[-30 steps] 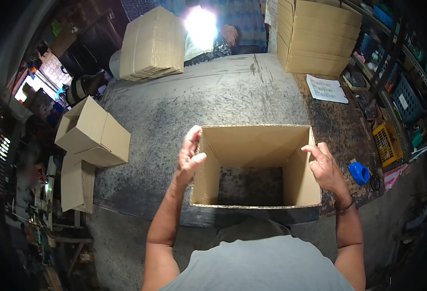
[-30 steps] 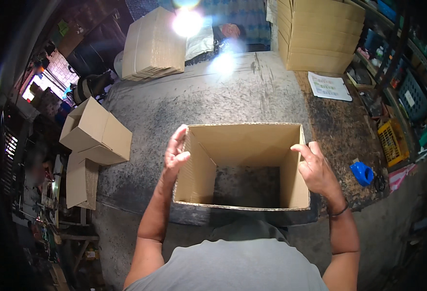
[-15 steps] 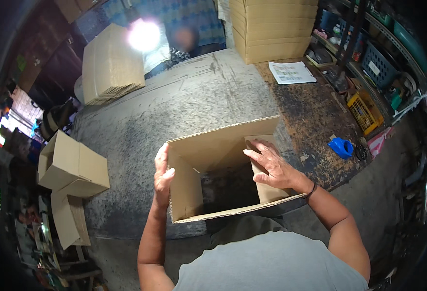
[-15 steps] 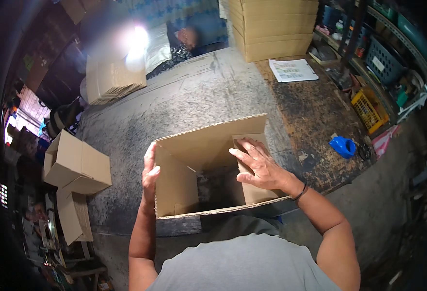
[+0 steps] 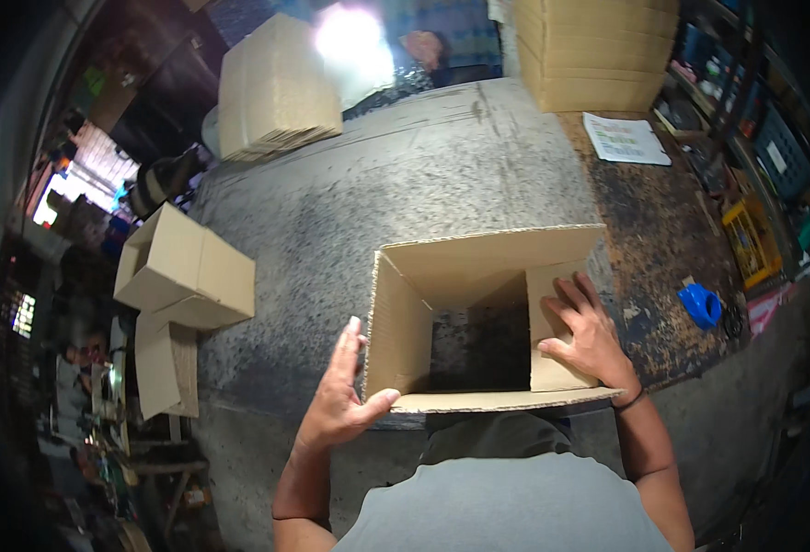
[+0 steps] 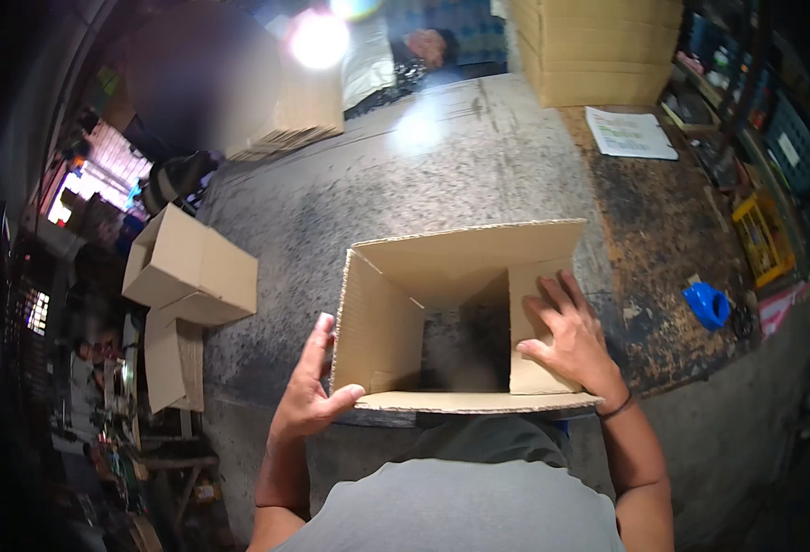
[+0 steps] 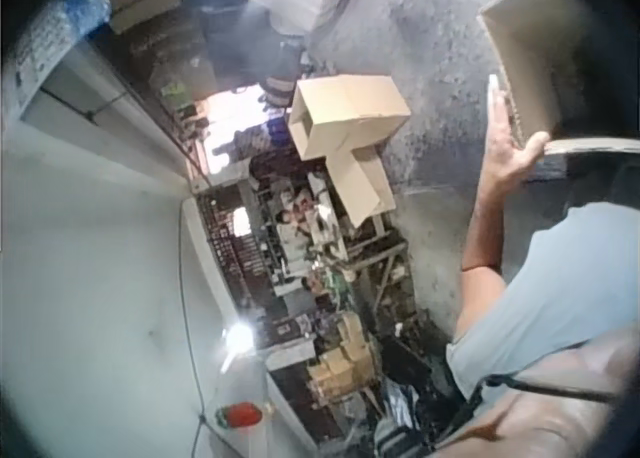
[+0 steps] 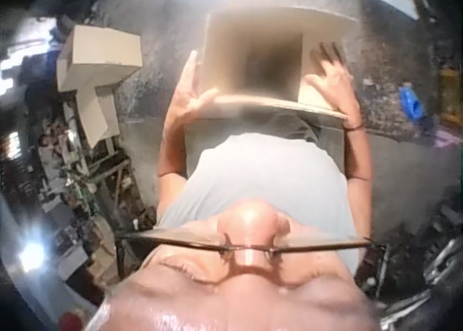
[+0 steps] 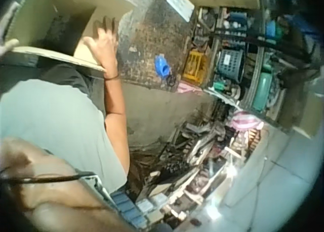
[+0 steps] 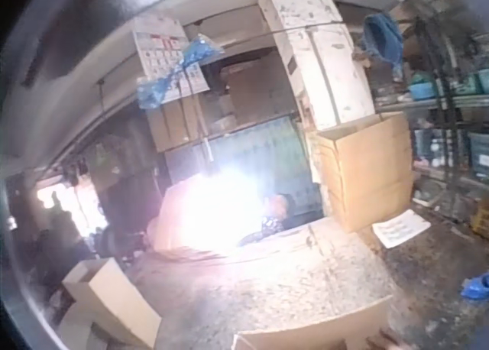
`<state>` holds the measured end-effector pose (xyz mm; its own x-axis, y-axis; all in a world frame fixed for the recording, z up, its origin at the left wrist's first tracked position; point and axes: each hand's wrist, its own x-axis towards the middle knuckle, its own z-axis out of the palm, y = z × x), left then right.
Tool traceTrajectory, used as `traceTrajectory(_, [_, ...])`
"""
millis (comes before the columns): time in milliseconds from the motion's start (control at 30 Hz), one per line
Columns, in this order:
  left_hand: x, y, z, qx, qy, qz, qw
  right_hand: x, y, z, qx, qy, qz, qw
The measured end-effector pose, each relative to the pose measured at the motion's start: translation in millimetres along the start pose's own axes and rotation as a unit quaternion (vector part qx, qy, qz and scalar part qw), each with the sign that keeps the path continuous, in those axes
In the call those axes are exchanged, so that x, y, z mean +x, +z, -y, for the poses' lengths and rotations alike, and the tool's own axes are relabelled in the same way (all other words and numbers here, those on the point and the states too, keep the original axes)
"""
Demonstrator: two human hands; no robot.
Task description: The recorder is folding and taping a cardboard box.
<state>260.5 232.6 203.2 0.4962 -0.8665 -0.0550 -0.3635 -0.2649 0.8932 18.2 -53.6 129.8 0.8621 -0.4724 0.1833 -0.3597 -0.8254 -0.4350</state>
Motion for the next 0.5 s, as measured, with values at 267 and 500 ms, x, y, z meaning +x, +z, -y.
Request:
traceTrajectory(267, [4,-6,-3,0.147,0.004,0.140,0.979,3,3,4,0.011,0.013,0.007,1.000])
traceTrajectory(500, [34,-2,-11,0.231,-0.004,0.327,0.916,3,5,0,0.015,0.010,0.013,1.000])
